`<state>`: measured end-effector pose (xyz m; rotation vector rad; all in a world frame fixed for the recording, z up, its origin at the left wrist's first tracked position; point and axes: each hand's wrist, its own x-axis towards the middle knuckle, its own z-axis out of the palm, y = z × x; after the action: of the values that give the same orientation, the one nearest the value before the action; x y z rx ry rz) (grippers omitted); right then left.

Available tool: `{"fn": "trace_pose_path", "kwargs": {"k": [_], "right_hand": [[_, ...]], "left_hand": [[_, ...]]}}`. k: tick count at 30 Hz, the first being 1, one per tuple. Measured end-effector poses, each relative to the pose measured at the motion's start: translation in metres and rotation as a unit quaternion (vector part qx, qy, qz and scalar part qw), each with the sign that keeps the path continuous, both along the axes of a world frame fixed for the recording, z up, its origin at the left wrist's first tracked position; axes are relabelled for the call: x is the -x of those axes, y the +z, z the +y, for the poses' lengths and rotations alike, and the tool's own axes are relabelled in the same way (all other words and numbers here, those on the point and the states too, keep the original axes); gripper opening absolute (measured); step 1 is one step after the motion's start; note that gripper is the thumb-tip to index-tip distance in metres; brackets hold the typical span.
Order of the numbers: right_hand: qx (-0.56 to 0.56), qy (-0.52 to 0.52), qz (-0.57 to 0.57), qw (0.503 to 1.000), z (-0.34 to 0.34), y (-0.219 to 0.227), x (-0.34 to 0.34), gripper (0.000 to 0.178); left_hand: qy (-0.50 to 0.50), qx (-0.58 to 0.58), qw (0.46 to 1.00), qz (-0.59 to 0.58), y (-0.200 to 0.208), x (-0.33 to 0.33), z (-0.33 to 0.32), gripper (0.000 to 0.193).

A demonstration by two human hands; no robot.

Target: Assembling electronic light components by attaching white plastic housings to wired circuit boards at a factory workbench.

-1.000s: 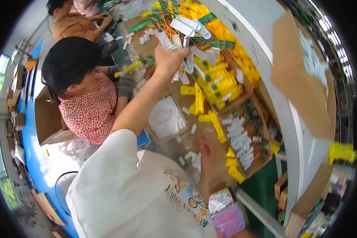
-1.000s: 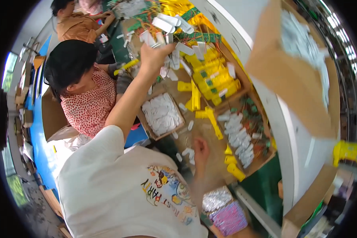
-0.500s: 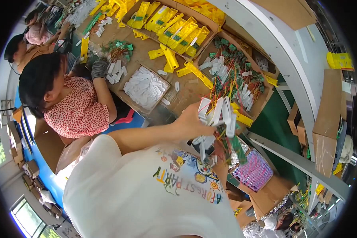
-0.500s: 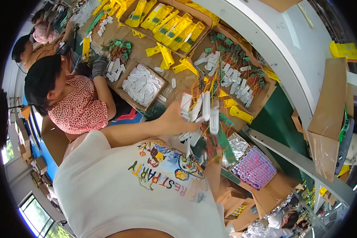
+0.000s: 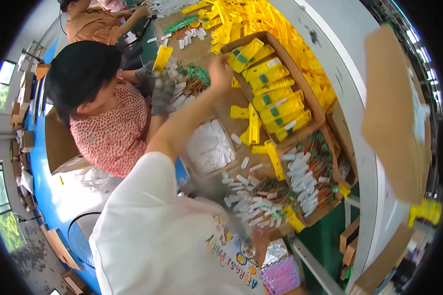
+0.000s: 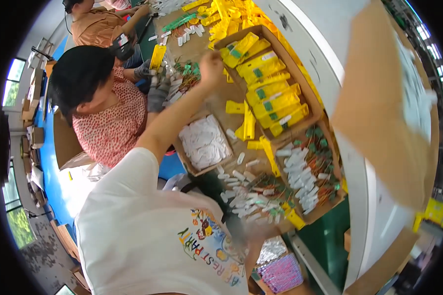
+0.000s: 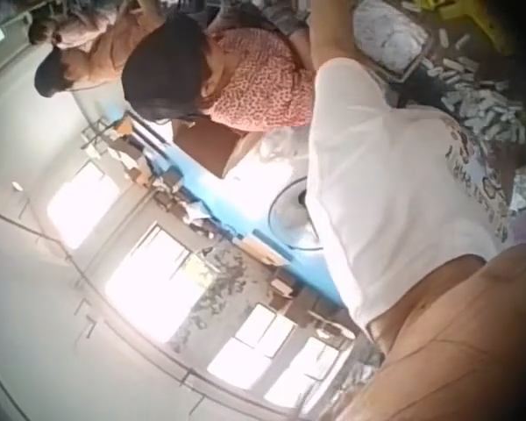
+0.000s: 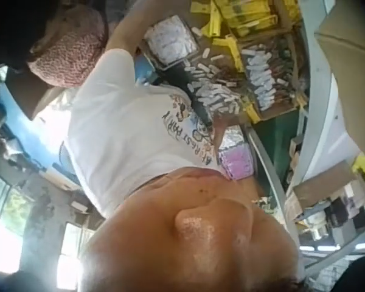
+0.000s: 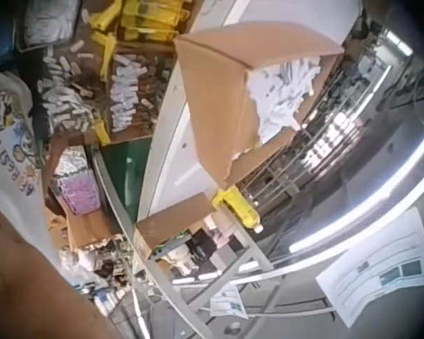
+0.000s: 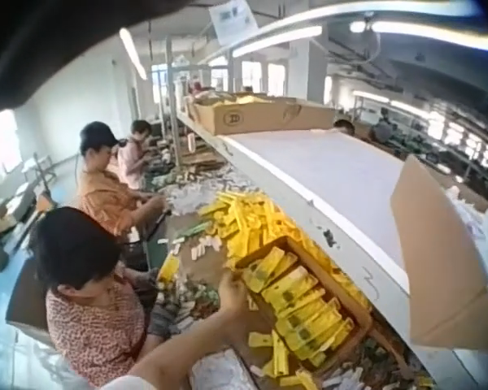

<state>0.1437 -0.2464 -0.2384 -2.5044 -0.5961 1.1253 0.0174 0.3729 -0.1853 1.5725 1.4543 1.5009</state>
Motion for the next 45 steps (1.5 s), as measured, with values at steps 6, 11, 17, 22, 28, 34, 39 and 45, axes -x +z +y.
{"fn": "trace_pose_path", "kwargs": {"k": [6, 11, 17, 22, 28, 34, 39, 45], "right_hand": [[-0.079, 0.179, -0.11, 0.975, 0.101, 0.034, -0.046, 0.022], [-0.115, 0.268, -0.148, 0.945, 0.277, 0.043, -0.071, 0.021], [-0.149, 0.332, -0.173, 0.915, 0.49, 0.018, -0.041, 0.02], [-0.152, 0.359, -0.175, 0.904, 0.628, 0.042, 0.023, 0.02], [-0.152, 0.366, -0.158, 0.904, 0.528, 0.049, -0.042, 0.02], [-0.106, 0.237, -0.123, 0.958, 0.191, 0.024, -0.051, 0.021], [-0.129, 0.088, -0.079, 0.985, 0.066, 0.021, 0.049, 0.023], [-0.497, -0.265, 0.164, 0.81, 0.087, 0.127, 0.074, 0.062]], "left_hand": [[0.224, 0.11, 0.945, 0.211, -0.055, 0.045, 0.191, 0.042], [0.233, 0.083, 0.859, 0.448, -0.089, 0.136, 0.291, 0.07], [0.238, 0.141, 0.846, 0.455, -0.11, 0.19, 0.332, 0.093], [0.033, 0.328, 0.852, 0.406, -0.078, 0.188, 0.331, 0.072], [0.242, 0.194, 0.949, 0.053, -0.076, 0.108, 0.275, 0.055], [0.107, 0.098, 0.938, -0.316, 0.024, 0.026, 0.133, 0.028], [-0.096, 0.254, 0.847, -0.457, 0.105, 0.05, -0.08, 0.021], [-0.383, 0.38, 0.828, -0.151, 0.169, 0.053, -0.297, 0.033]]}}
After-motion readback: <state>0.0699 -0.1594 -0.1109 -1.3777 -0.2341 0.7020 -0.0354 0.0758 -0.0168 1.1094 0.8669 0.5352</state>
